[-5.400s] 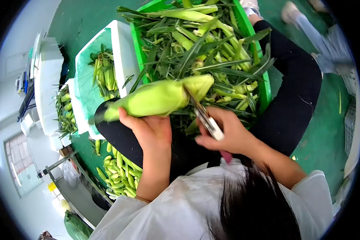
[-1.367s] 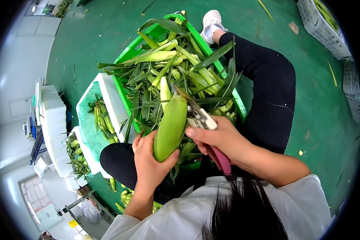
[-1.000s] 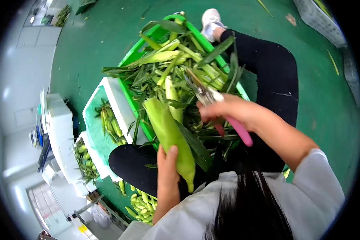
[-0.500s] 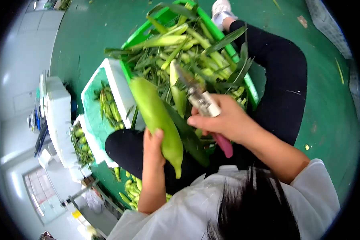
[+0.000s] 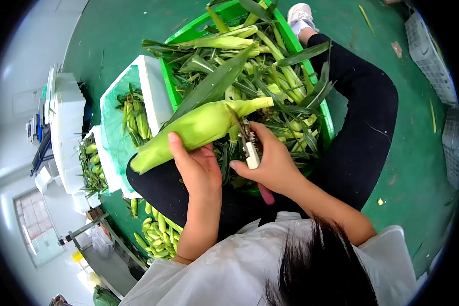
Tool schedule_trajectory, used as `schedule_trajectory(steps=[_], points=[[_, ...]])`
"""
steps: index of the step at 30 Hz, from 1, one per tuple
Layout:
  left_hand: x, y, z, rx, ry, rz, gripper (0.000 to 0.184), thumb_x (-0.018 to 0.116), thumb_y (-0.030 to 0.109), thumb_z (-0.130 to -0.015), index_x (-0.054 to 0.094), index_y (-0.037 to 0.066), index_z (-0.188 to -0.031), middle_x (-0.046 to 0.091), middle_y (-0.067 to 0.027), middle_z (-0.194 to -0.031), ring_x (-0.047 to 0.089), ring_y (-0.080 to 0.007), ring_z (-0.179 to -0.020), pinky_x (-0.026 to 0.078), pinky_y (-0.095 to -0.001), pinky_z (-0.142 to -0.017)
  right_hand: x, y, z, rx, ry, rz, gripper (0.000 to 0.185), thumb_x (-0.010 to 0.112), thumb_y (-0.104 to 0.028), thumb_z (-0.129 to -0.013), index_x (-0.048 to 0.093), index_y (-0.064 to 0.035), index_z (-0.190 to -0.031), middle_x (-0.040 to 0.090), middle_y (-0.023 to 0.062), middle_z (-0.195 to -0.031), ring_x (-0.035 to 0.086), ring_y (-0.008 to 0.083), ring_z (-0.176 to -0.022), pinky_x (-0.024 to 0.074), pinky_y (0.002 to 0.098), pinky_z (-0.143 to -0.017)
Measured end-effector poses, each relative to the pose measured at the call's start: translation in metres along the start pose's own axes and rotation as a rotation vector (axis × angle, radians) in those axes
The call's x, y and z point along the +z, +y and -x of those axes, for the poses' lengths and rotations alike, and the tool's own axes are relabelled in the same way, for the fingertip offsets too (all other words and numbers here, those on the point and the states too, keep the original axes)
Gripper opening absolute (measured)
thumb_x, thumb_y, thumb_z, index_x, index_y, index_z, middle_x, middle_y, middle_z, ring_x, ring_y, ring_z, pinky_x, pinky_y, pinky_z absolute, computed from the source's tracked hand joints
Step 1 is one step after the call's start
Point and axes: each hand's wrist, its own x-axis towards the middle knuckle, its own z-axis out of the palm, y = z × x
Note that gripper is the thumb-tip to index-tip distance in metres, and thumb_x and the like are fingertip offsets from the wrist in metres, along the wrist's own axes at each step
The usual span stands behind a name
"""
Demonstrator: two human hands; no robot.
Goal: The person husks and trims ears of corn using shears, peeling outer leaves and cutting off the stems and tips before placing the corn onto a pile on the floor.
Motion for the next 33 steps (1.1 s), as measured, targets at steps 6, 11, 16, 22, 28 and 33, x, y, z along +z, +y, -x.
schedule_trajectory(steps=[6,11,16,22,28,33], points=[[-0.024,0.022,-0.017,-0.409,-0.013,0.377,0.067,0.063,0.054,-0.087,0.045,0.004,-0.128,0.057,-0.0140,-0.121,0.056,-0.0281,-0.111,0.046,-0.0425,-0.096,-0.028,-0.030,0.007,0.232,-0.511,-0.192,0.046,0.081,-0.013,-0.071,0.059,-0.0003,-0.109,0.065,0.0020,-0.082,0.060,0.0094,-0.072,0.0491,0.0249,-0.067],[-0.020,0.027,-0.004,-0.845,-0.221,0.889,0.080,0.051,0.078,-0.081,0.052,0.006,-0.117,0.059,-0.0162,-0.095,0.058,-0.0288,-0.083,0.052,-0.0403,-0.072,-0.050,-0.046,0.026,0.582,-1.015,-0.741,0.055,0.081,-0.019,-0.067,0.060,0.0060,-0.111,0.066,0.0086,-0.084,0.063,0.0156,-0.075,0.0512,0.0289,-0.071],[-0.027,0.027,-0.002,-0.554,-0.268,0.938,0.076,0.050,0.075,-0.082,0.053,0.011,-0.122,0.056,-0.0174,-0.100,0.055,-0.0292,-0.091,0.049,-0.0427,-0.081,-0.040,-0.064,0.029,0.581,-0.866,-0.891,0.069,0.083,-0.031,-0.060,0.058,0.0113,-0.110,0.064,0.0146,-0.077,0.064,0.0226,-0.073,0.0515,0.0330,-0.070],[-0.047,0.043,0.015,-0.342,-0.200,0.730,0.064,0.051,0.069,-0.083,0.057,0.012,-0.110,0.054,-0.0098,-0.111,0.051,-0.0263,-0.105,0.047,-0.0429,-0.092,-0.039,-0.066,0.000,0.634,-0.469,-1.038,0.060,0.068,-0.035,-0.078,0.052,0.0048,-0.119,0.063,0.0110,-0.089,0.061,0.0211,-0.070,0.0505,0.0329,-0.069],[-0.069,0.021,0.011,-0.916,-0.209,0.888,0.068,0.058,0.054,-0.089,0.042,0.012,-0.141,0.044,-0.0105,-0.145,0.052,-0.0245,-0.124,0.053,-0.0444,-0.090,-0.045,-0.082,-0.027,0.275,-0.439,-0.582,0.063,0.069,-0.033,-0.075,0.052,0.0030,-0.124,0.061,0.0100,-0.097,0.060,0.0209,-0.089,0.0519,0.0335,-0.068],[-0.078,0.030,0.024,-0.694,-0.316,0.475,0.076,0.060,0.054,-0.085,0.035,0.014,-0.145,0.054,-0.0119,-0.121,0.057,-0.0244,-0.099,0.055,-0.0431,-0.075,-0.056,-0.060,-0.075,0.237,0.071,-0.782,0.047,0.063,-0.027,-0.084,0.053,0.0042,-0.117,0.061,0.0100,-0.097,0.060,0.0181,-0.089,0.0479,0.0311,-0.084]])
